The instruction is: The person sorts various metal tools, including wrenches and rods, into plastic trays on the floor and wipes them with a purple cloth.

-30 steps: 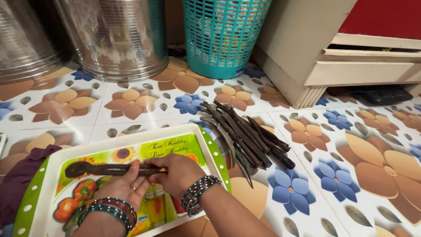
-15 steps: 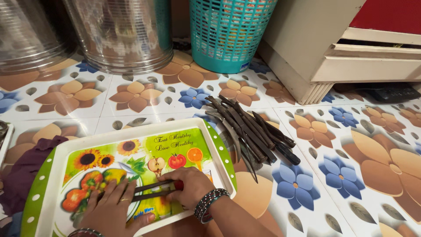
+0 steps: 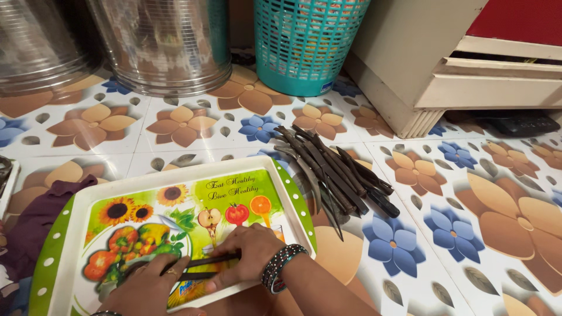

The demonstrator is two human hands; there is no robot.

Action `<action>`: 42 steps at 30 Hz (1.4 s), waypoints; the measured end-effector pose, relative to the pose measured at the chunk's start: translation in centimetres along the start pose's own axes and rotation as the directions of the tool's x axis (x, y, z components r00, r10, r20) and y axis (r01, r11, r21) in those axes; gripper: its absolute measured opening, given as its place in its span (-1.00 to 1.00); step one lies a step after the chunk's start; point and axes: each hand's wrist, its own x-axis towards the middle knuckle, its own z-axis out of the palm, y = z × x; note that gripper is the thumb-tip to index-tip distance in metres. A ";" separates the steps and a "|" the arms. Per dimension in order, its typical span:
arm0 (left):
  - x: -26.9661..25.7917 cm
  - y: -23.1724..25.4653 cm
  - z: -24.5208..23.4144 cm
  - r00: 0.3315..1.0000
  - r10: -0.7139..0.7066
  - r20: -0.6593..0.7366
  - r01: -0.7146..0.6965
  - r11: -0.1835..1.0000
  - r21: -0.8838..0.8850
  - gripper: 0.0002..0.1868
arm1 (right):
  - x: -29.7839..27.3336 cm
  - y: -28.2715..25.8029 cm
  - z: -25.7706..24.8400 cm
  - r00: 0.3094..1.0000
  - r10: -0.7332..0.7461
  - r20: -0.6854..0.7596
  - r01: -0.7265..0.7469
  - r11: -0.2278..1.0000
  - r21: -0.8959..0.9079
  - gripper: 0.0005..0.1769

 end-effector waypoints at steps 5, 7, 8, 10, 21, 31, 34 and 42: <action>-1.1 0.9 -1.3 0.993 -0.080 0.081 0.091 0.986 -0.140 -0.04 | -0.5 -0.8 -0.7 0.999 0.009 0.031 -0.007 0.997 -0.074 0.04; -1.4 0.9 -1.9 0.999 -0.016 0.038 0.021 0.988 -0.154 -0.02 | -0.6 -0.9 -0.8 0.999 0.008 0.035 -0.005 0.998 -0.069 0.03; -1.5 0.9 -2.2 1.000 0.016 0.016 -0.013 0.987 -0.159 -0.01 | -0.5 -0.9 -0.7 0.999 0.012 0.033 -0.011 0.998 -0.054 0.03; -1.8 1.2 -2.5 0.990 -0.101 0.100 0.113 0.986 -0.120 0.02 | -0.4 -0.7 -0.7 0.999 0.023 0.027 -0.023 0.999 -0.025 0.04; -3.8 7.4 -11.6 0.914 -0.368 0.168 0.344 0.926 0.157 0.14 | -0.7 1.0 -4.4 0.979 0.114 -0.167 -0.102 0.992 0.079 -0.16; 0.2 16.3 -15.0 0.992 -0.067 -0.110 0.068 0.998 0.005 -0.10 | -6.6 10.5 -14.5 0.809 0.338 -0.482 -0.421 0.904 -0.072 -0.73; 1.3 18.4 -15.7 0.993 -0.023 -0.116 0.022 1.000 -0.006 -0.12 | -7.8 12.5 -13.7 0.682 0.413 -0.604 -0.518 0.855 0.000 -0.78; 1.7 21.6 -16.3 0.998 -0.026 -0.064 0.025 1.000 -0.006 -0.10 | -3.6 11.8 -8.8 0.703 0.429 -0.567 -0.522 0.853 -0.001 -0.73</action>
